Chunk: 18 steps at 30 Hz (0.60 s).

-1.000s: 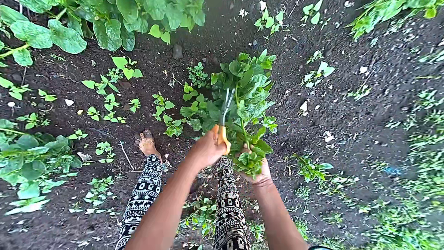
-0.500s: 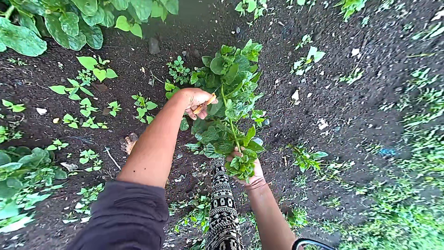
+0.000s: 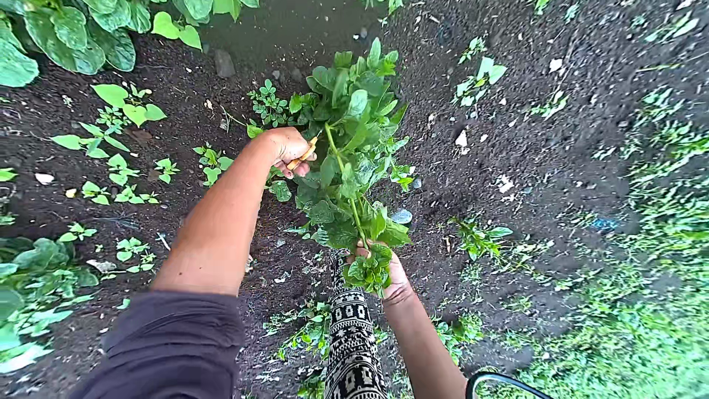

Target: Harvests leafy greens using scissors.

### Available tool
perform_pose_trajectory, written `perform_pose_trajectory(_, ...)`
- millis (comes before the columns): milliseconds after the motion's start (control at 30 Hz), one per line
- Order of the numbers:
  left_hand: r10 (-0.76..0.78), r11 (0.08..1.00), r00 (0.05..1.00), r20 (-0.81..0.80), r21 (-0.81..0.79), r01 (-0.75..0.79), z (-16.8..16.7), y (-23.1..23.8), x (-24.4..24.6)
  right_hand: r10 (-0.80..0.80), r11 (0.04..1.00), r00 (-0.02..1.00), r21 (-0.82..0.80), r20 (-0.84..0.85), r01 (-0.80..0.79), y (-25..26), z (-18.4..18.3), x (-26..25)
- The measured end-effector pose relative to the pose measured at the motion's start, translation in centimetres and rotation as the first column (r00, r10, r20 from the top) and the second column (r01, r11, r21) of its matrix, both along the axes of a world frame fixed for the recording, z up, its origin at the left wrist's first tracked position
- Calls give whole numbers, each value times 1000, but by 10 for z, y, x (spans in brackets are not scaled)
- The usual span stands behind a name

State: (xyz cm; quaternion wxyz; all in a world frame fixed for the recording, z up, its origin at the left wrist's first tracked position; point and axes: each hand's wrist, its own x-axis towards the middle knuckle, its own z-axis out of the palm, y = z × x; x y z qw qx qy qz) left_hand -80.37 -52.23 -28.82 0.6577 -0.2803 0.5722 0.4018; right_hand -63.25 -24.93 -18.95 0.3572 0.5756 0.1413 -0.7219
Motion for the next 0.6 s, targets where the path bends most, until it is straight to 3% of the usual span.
perform_pose_trajectory(133, -8, 1000, 999, -35, 21, 9, 11, -63, 58, -21, 984, 993, -179, -119, 0, 31, 30, 41)
perform_pose_trajectory(233, -62, 973, 986, -153, -231, 25, -9, -103, 141, -2, 964, 980, -262, -197, -51, 41, 51, 63)
perform_pose_trajectory(333, -8, 886, 968, -252, -451, -110, -24, -105, 205, -5, 960, 978, -276, -208, -54, 41, 57, 77)
perform_pose_trajectory(467, 17, 826, 966, -257, -542, -158, -38, -83, 222, 8, 988, 981, -150, -195, -38, 36, 67, 87)
perform_pose_trajectory(600, -84, 850, 884, -459, -497, -177, -43, -63, 213, -26, 983, 973, -184, -228, -17, 38, 65, 100)
